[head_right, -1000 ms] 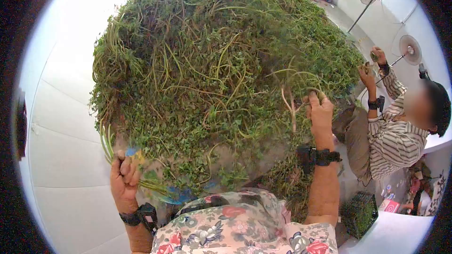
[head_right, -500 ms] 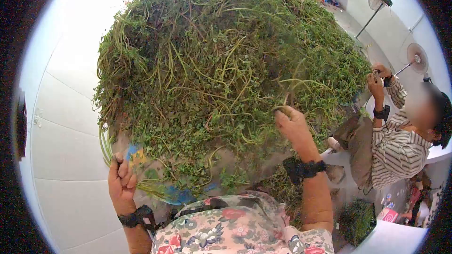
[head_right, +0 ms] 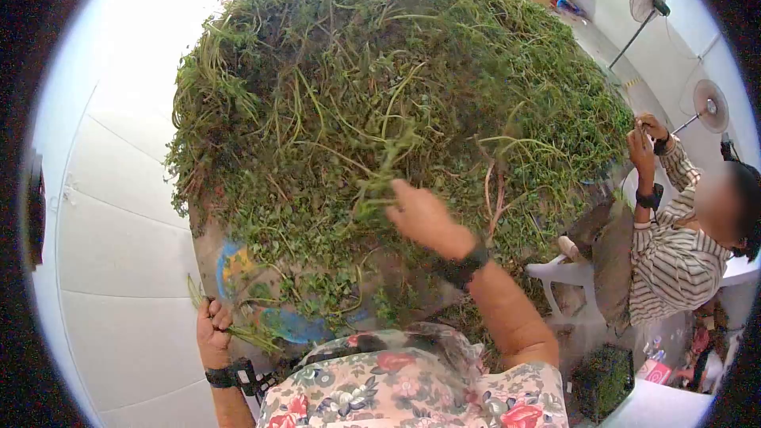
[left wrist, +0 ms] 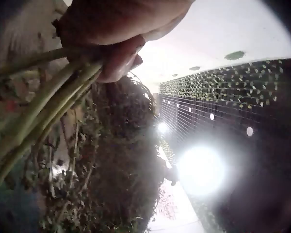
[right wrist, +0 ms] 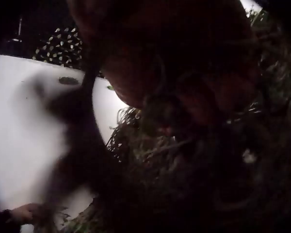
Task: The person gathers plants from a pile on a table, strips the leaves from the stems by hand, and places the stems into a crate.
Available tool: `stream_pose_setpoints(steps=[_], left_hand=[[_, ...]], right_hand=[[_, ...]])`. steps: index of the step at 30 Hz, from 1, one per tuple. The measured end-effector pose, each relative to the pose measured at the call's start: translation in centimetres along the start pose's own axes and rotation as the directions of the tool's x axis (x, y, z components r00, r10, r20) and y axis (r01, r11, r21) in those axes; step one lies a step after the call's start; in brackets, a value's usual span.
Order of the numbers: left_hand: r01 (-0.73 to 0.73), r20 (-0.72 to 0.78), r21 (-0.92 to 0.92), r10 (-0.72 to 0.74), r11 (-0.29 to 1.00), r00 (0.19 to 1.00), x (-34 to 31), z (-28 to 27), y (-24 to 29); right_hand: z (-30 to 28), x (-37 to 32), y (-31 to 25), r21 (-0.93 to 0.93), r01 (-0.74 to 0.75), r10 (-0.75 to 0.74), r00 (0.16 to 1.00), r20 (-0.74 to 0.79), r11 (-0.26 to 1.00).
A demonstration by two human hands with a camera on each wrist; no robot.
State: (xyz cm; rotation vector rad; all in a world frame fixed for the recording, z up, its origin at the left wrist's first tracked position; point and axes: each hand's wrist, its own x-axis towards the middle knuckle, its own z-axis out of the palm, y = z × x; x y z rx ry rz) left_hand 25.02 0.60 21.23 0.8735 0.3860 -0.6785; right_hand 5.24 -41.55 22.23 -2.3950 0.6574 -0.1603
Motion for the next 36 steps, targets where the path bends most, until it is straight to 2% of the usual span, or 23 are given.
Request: stream_pose_setpoints(steps=[3, 6, 9, 10, 13, 15, 17, 20, 23, 24, 26, 28, 32, 35, 36], left_hand=[[-0.010, -0.113, 0.035, 0.014, 0.999, 0.994, 0.8, -1.7, -1.0], [-0.024, -0.178, 0.161, 0.053, 0.987, 0.983, 0.9, -2.5, -1.7], [-0.054, -0.197, 0.241, 0.103, 0.969, 0.975, 1.1, -1.4, -2.5], [-0.052, -0.202, 0.251, 0.105, 0.967, 0.974, 1.1, -1.4, -2.5], [-0.040, -0.206, 0.292, 0.104, 0.956, 0.973, 1.3, -1.7, -2.4], [-0.033, -0.201, 0.316, 0.101, 0.948, 0.974, 1.4, -1.7, -2.4], [-0.026, -0.196, 0.340, 0.098, 0.940, 0.976, 1.3, -1.6, -2.3], [-0.044, -0.219, 0.349, 0.127, 0.936, 0.967, 1.2, -1.1, -2.4], [-0.048, -0.268, 0.378, 0.159, 0.924, 0.950, 0.7, 0.0, -2.6], [-0.045, -0.267, 0.375, 0.154, 0.926, 0.951, 0.9, -0.2, -2.6], [-0.038, -0.268, 0.366, 0.144, 0.930, 0.952, 1.1, -0.9, -2.5], [-0.046, -0.228, 0.368, 0.138, 0.929, 0.964, 1.1, -1.0, -2.5], [-0.046, -0.246, 0.386, 0.151, 0.921, 0.957, 0.8, -0.2, -2.7], [-0.043, -0.207, 0.402, 0.137, 0.914, 0.969, 0.8, -0.4, -2.6], [-0.047, -0.204, 0.393, 0.137, 0.918, 0.969, 0.9, -0.5, -2.6]], right_hand=[[1.0, -0.4, -3.1, 0.001, 0.035, -0.035, 0.999, 0.002, 0.999], [1.7, -1.3, -5.2, 0.067, 0.019, -0.029, 0.988, 0.153, 0.998], [2.5, -2.0, -4.0, 0.142, 0.253, -0.250, 0.967, -0.037, 0.957], [-0.1, -1.8, -4.8, 0.223, 0.124, -0.146, 0.986, 0.084, 0.967], [-3.9, -1.6, -2.5, 0.412, -0.069, 0.083, 0.996, -0.016, 0.909], [-5.0, -1.1, 1.3, 0.352, -0.055, 0.135, 0.969, -0.207, 0.934], [-6.5, -0.2, 4.0, 0.307, -0.172, 0.250, 0.939, -0.236, 0.936], [-7.3, 1.4, 5.6, 0.224, -0.221, 0.276, 0.926, -0.257, 0.949], [-6.3, 3.3, 9.3, -0.067, -0.055, 0.030, 0.942, -0.335, 0.996], [-5.6, 4.1, 10.9, -0.155, -0.056, 0.000, 0.940, -0.340, 0.986], [-4.5, 4.6, 12.6, -0.249, -0.053, -0.023, 0.956, -0.292, 0.967], [-4.1, 4.3, 11.6, -0.307, -0.067, -0.014, 0.967, -0.254, 0.949], [-3.0, 0.9, 10.1, -0.197, 0.021, -0.042, 0.994, -0.102, 0.980], [-4.1, -2.3, 8.2, -0.090, 0.139, -0.137, 0.990, 0.029, 0.986], [-4.6, -2.8, 7.2, -0.023, 0.042, -0.041, 0.998, 0.053, 0.999]])
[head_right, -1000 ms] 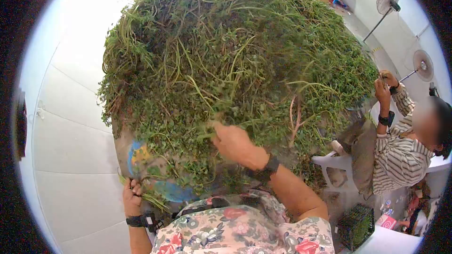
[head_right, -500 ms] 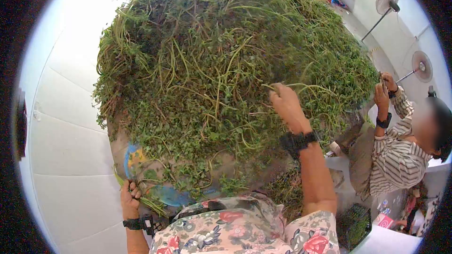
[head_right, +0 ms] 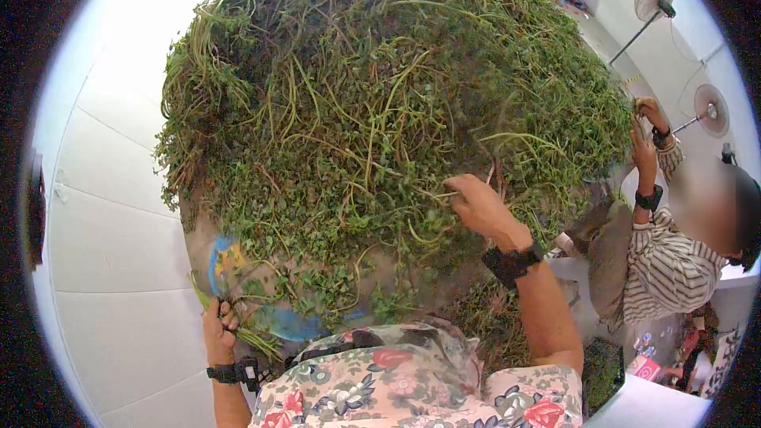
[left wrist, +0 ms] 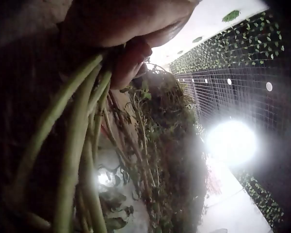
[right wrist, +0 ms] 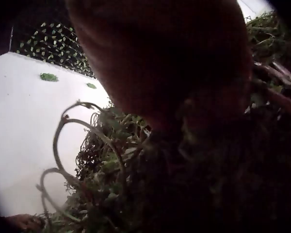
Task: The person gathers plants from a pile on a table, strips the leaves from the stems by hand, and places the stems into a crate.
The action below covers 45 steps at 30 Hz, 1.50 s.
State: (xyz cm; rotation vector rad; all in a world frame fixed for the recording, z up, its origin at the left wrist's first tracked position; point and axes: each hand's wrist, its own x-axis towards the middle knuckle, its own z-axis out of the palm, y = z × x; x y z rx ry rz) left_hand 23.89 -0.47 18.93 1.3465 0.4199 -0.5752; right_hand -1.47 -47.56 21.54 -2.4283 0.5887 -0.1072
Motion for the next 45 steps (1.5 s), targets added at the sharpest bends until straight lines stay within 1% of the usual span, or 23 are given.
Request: stream_pose_setpoints(steps=[3, 4, 7, 8, 11, 12, 15, 16, 17, 19, 20, 23, 24, 27, 30, 31, 33, 34, 37, 38, 41, 42, 45], left_hand=[[-0.007, 0.016, -0.003, 0.007, 1.000, 1.000, 0.0, -0.4, -0.2], [-0.013, 0.033, 0.013, 0.013, 1.000, 0.999, -0.1, -0.2, 0.0], [0.000, 0.055, 0.019, -0.001, 1.000, 0.998, -0.1, 0.2, 0.1], [0.008, 0.052, 0.015, -0.009, 1.000, 0.999, -0.2, 0.0, 0.3], [0.033, 0.089, -0.010, -0.032, 0.999, 0.996, 0.6, -0.9, -0.1], [0.023, 0.090, -0.007, -0.022, 1.000, 0.996, 0.6, -0.9, -0.1], [0.015, 0.046, -0.002, -0.015, 1.000, 0.999, 0.0, -0.3, -0.1], [0.026, 0.016, -0.001, -0.026, 1.000, 1.000, -0.2, 0.1, 0.0], [0.039, -0.008, 0.001, -0.039, 0.999, 0.999, -0.2, 0.4, 0.2], [0.033, 0.008, 0.014, -0.033, 0.999, 0.999, -0.5, 0.6, 0.3], [0.032, 0.011, 0.017, -0.032, 0.999, 0.999, -0.6, 0.7, 0.3], [0.030, -0.002, 0.015, -0.030, 0.999, 1.000, -0.3, 0.3, 0.2], [0.033, -0.005, 0.019, -0.033, 0.999, 0.999, -0.1, 0.2, 0.0], [0.026, 0.012, 0.039, -0.026, 0.999, 1.000, 0.1, 0.0, -0.1], [0.036, 0.017, 0.042, -0.036, 0.998, 0.999, 0.1, 0.0, -0.1], [0.030, 0.031, 0.030, -0.031, 0.999, 0.999, 0.0, 0.0, -0.2], [0.015, 0.059, 0.006, -0.016, 1.000, 0.998, 0.0, 0.0, -0.2], [0.026, 0.051, 0.020, -0.027, 0.999, 0.998, -0.1, 0.1, -0.2], [0.034, 0.017, 0.034, -0.034, 0.999, 0.999, -0.2, 0.3, 0.1], [0.028, 0.007, 0.027, -0.028, 0.999, 1.000, -0.3, 0.3, 0.0], [0.023, -0.013, 0.046, -0.022, 0.999, 1.000, -0.8, 0.8, 0.2], [0.022, -0.018, 0.057, -0.021, 0.998, 1.000, -0.9, 1.0, 0.3], [0.010, 0.024, 0.050, -0.011, 0.999, 1.000, -1.0, 1.0, 0.3]], right_hand=[[-0.9, -1.5, -0.6, 0.089, -0.096, 0.111, 0.979, -0.172, 0.991], [-0.8, -1.8, -0.5, 0.046, -0.105, 0.112, 0.972, -0.205, 0.993], [1.1, -2.3, 0.6, -0.142, -0.057, 0.029, 0.981, -0.193, 0.988], [2.1, -2.5, 0.4, -0.286, -0.081, 0.029, 0.983, -0.183, 0.955], [3.8, -3.0, -2.2, -0.291, -0.112, 0.075, 0.988, -0.137, 0.950], [4.4, -3.3, -3.3, -0.277, -0.072, 0.036, 0.990, -0.134, 0.958], [6.0, -3.4, -6.0, -0.284, -0.095, 0.077, 0.994, -0.072, 0.954], [6.6, -3.3, -6.3, -0.228, -0.081, 0.074, 0.996, -0.038, 0.970], [7.2, -3.3, -7.0, -0.220, -0.062, 0.060, 0.998, -0.017, 0.973], [8.1, -3.1, -8.8, -0.209, -0.027, 0.032, 0.999, 0.017, 0.977], [8.6, -2.8, -9.4, -0.169, -0.070, 0.086, 0.992, 0.090, 0.983], [9.1, -2.5, -11.5, 0.029, 0.042, -0.043, 0.998, 0.039, 0.999], [9.5, -2.4, -11.8, 0.058, 0.018, -0.021, 0.999, 0.044, 0.998], [9.0, -2.0, -11.0, 0.199, 0.195, -0.190, 0.981, -0.044, 0.961], [6.8, -1.3, -8.8, 0.263, 0.162, -0.126, 0.981, -0.150, 0.951], [6.1, -1.1, -8.0, 0.105, 0.117, -0.103, 0.986, -0.128, 0.988], [5.1, -0.7, -7.0, -0.217, 0.028, -0.050, 0.994, -0.098, 0.976], [4.8, -0.1, -7.7, -0.231, -0.047, 0.055, 0.998, 0.027, 0.972], [6.9, 1.1, -9.5, -0.320, -0.004, 0.069, 0.979, 0.190, 0.947], [7.7, 1.2, -10.3, -0.319, 0.046, 0.014, 0.983, 0.183, 0.947], [10.7, 1.8, -10.8, -0.166, 0.311, -0.295, 0.949, 0.111, 0.936], [10.1, 2.1, -13.0, -0.202, 0.283, -0.221, 0.934, 0.279, 0.938], [11.3, 3.7, -13.8, -0.327, 0.316, -0.186, 0.909, 0.372, 0.891]])
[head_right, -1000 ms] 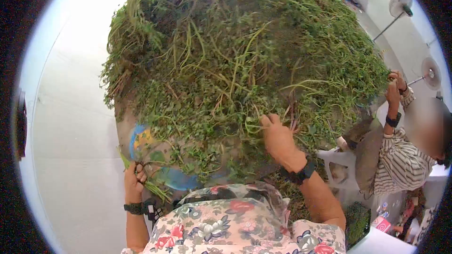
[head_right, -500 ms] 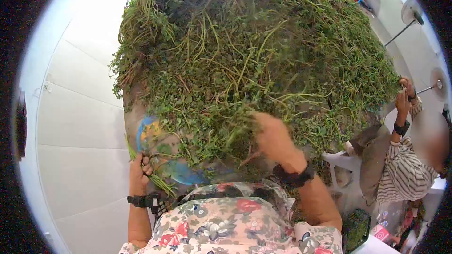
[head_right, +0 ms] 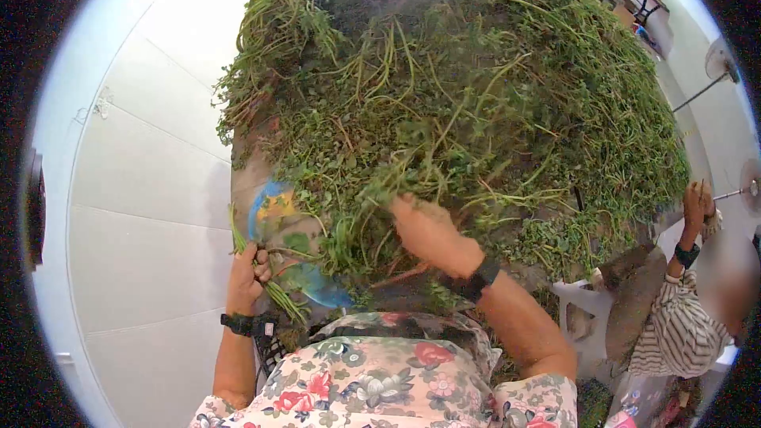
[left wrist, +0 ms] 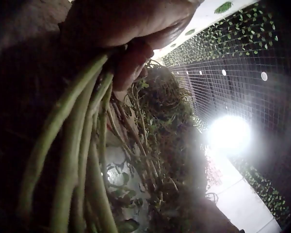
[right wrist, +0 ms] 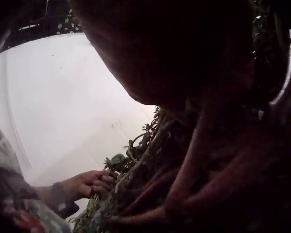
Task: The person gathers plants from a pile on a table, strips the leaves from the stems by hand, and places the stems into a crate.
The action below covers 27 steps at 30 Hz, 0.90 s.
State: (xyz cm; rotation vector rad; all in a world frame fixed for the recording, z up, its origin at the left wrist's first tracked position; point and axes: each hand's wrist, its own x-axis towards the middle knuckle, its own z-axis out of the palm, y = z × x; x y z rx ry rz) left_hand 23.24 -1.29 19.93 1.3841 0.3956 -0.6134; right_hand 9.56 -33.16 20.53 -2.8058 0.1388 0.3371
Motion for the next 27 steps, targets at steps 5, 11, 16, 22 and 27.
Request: stream_pose_setpoints(steps=[5, 11, 16, 22, 27], left_hand=[[0.010, 0.007, 0.008, -0.010, 1.000, 1.000, 0.7, -0.6, -0.3], [0.020, -0.048, -0.006, -0.021, 1.000, 0.999, 0.2, 0.1, 0.1], [0.038, -0.076, -0.019, -0.040, 0.999, 0.996, 0.5, -0.1, 0.0], [0.052, -0.067, 0.006, -0.051, 0.999, 0.996, 0.1, 0.3, 0.4], [0.021, -0.022, 0.015, -0.021, 1.000, 1.000, 0.2, 0.1, 0.2]], right_hand=[[-2.6, 4.8, 2.6, 0.131, 0.075, 0.019, 0.798, -0.603, 0.989], [-2.1, 8.2, 1.2, 0.197, -0.049, 0.089, 0.976, -0.198, 0.979], [-2.3, 6.1, -1.3, 0.302, 0.207, -0.183, 0.977, -0.105, 0.931], [-4.8, 9.6, 1.0, 0.352, 0.105, 0.010, 0.951, -0.309, 0.930], [-3.9, 13.3, -0.2, 0.208, 0.025, 0.036, 0.958, -0.283, 0.978]])
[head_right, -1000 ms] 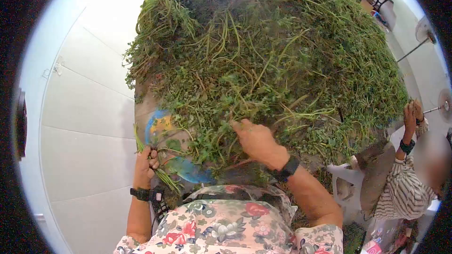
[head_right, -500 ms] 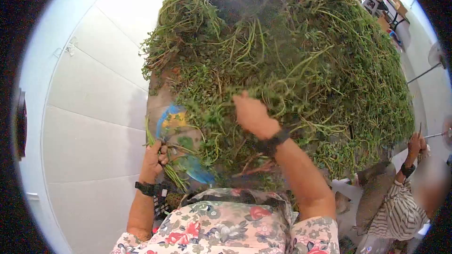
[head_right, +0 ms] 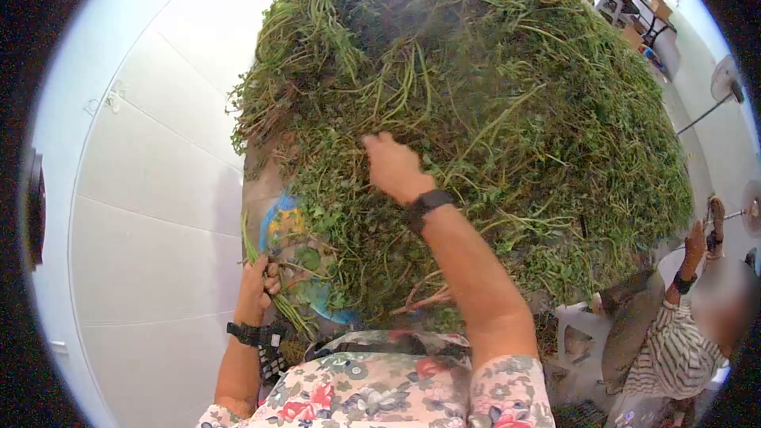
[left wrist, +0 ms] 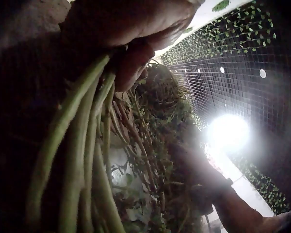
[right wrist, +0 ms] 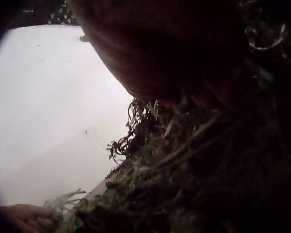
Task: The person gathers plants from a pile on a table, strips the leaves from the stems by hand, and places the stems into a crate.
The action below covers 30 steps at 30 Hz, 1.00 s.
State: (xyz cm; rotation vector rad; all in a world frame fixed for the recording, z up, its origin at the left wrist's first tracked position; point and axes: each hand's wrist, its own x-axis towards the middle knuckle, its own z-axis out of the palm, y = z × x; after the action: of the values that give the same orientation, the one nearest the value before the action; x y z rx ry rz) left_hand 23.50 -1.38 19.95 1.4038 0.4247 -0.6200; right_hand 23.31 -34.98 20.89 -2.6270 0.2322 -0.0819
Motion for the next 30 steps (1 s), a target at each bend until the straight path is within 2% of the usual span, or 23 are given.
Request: stream_pose_setpoints(steps=[1, 3, 5, 7, 8, 11, 13, 15, 18, 21, 22, 25, 26, 30], left_hand=[[-0.013, -0.006, -0.017, 0.013, 1.000, 1.000, -0.1, -0.2, -0.1], [-0.014, 0.017, -0.039, 0.014, 0.999, 1.000, 0.2, -0.4, -0.3], [0.028, -0.029, 0.000, -0.028, 1.000, 0.999, 0.5, -0.3, -0.5], [0.014, -0.042, -0.008, -0.014, 1.000, 0.999, 0.2, -0.1, -0.2], [0.012, -0.024, -0.006, -0.012, 1.000, 1.000, 0.6, -0.4, -0.4], [-0.002, 0.002, 0.004, 0.002, 1.000, 1.000, 1.0, -1.0, -0.7], [-0.005, 0.011, 0.021, 0.005, 1.000, 1.000, 0.5, -0.6, -0.4], [-0.023, 0.013, 0.040, 0.022, 0.999, 1.000, 0.3, -0.5, -0.4], [-0.014, 0.017, 0.052, 0.013, 0.999, 1.000, 0.8, -0.8, -0.5], [-0.008, 0.034, 0.058, 0.006, 0.998, 0.999, 0.9, -0.9, -0.5], [-0.011, 0.046, 0.061, 0.008, 0.998, 0.999, 0.9, -0.8, -0.4], [-0.008, 0.050, 0.069, 0.005, 0.998, 0.999, 0.8, -0.6, -0.3], [-0.013, 0.044, 0.064, 0.011, 0.998, 0.999, 0.6, -0.7, -0.4], [-0.026, 0.038, 0.057, 0.024, 0.998, 0.999, 0.6, -0.7, -0.5]], right_hand=[[0.0, -0.2, -1.3, -0.040, -0.030, 0.032, 0.998, 0.061, 0.999], [0.0, -1.7, -2.6, -0.018, 0.096, -0.092, 0.986, 0.142, 0.995], [0.5, -2.6, -2.7, 0.083, 0.228, -0.243, 0.904, 0.352, 0.970], [0.2, -5.1, -1.7, 0.228, 0.277, -0.303, 0.949, 0.086, 0.933], [0.0, -5.8, -1.7, 0.292, 0.330, -0.328, 0.943, -0.056, 0.898], [-7.1, -10.7, -1.8, 0.418, 0.029, -0.068, 0.994, 0.080, 0.908], [-10.0, -14.2, -0.3, 0.472, -0.047, 0.058, 0.998, -0.008, 0.880], [-10.6, -17.5, 2.9, 0.474, -0.098, 0.195, 0.968, -0.161, 0.875], [-10.5, -21.3, 5.8, 0.192, -0.203, 0.239, 0.954, -0.183, 0.960], [-8.3, -22.5, 4.8, -0.105, -0.313, 0.322, 0.943, 0.081, 0.944], [-6.9, -22.7, 5.3, -0.109, -0.245, 0.261, 0.952, 0.162, 0.963], [-4.9, -22.4, 5.5, -0.156, -0.171, 0.183, 0.981, 0.068, 0.973], [-4.3, -22.4, 6.3, -0.138, -0.116, 0.115, 0.993, -0.011, 0.984], [-4.9, -22.0, 5.0, -0.155, -0.097, 0.116, 0.986, 0.120, 0.983]])
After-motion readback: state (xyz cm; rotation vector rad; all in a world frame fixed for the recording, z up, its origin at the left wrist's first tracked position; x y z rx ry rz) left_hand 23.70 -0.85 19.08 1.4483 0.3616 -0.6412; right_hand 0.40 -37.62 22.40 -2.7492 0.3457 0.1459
